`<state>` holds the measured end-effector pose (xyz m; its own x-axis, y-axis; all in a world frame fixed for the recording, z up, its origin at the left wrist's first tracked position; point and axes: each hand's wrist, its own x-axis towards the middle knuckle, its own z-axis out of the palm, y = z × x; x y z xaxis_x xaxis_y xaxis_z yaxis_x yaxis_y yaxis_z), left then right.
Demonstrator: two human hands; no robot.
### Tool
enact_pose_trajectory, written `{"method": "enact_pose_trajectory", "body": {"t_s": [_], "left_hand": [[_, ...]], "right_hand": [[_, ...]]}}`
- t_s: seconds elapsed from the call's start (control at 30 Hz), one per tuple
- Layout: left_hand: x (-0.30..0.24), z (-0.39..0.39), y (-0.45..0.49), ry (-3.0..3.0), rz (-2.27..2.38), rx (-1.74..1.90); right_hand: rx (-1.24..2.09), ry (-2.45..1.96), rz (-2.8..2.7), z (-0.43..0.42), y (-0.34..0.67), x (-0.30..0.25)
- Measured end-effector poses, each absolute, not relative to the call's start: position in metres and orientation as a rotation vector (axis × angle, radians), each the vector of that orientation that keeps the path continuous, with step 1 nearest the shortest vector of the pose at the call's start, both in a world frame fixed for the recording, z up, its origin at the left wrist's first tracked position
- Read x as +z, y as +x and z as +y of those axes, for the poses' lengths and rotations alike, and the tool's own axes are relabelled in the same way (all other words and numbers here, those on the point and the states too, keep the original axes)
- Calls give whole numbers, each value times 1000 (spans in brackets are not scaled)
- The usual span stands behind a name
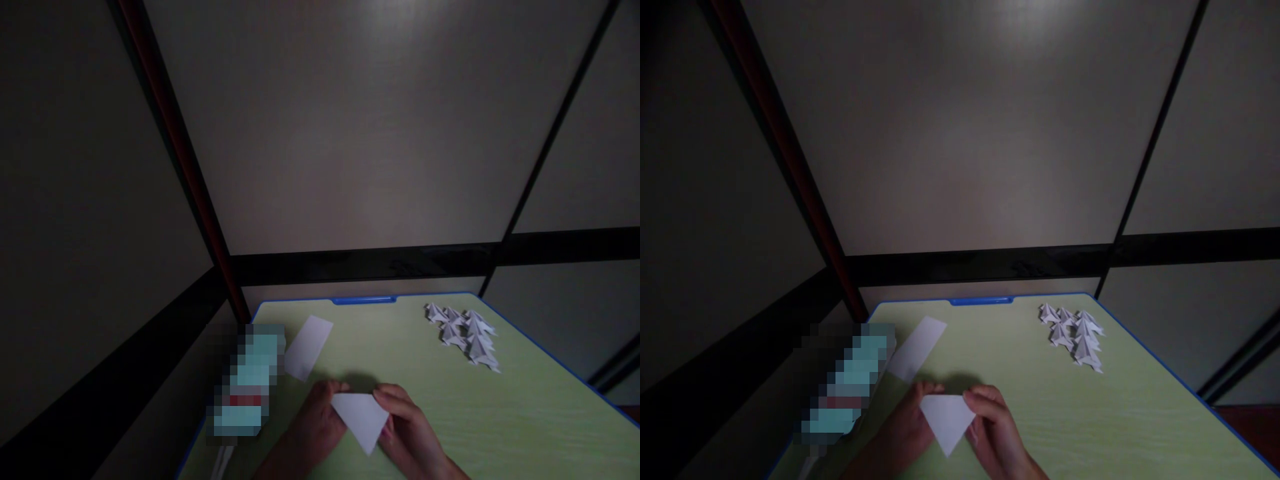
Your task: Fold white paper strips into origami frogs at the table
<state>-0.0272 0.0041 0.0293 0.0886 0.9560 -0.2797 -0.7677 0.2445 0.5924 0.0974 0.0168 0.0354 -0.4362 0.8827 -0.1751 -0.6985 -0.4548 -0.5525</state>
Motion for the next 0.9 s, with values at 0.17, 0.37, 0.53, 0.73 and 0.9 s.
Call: {"method": "enact_pose_trajectory", "body": {"t_s": [0.17, 0.37, 0.53, 0.73, 0.9], "left_hand": [[37, 21, -30, 338, 830, 1418], [27, 19, -26, 639, 1094, 1487], [23, 11, -21, 1083, 1196, 1231], [21, 9, -19, 1012, 1305, 1308], [24, 11, -22, 995, 1374, 1428]], "right_hand": [[1735, -709, -1184, 19, 97, 31], [1498, -906, -1573, 17, 96, 30], [1593, -882, -1608, 13, 96, 32], [1644, -890, -1592, 13, 97, 29], [1586, -920, -1580, 12, 96, 24]]}}
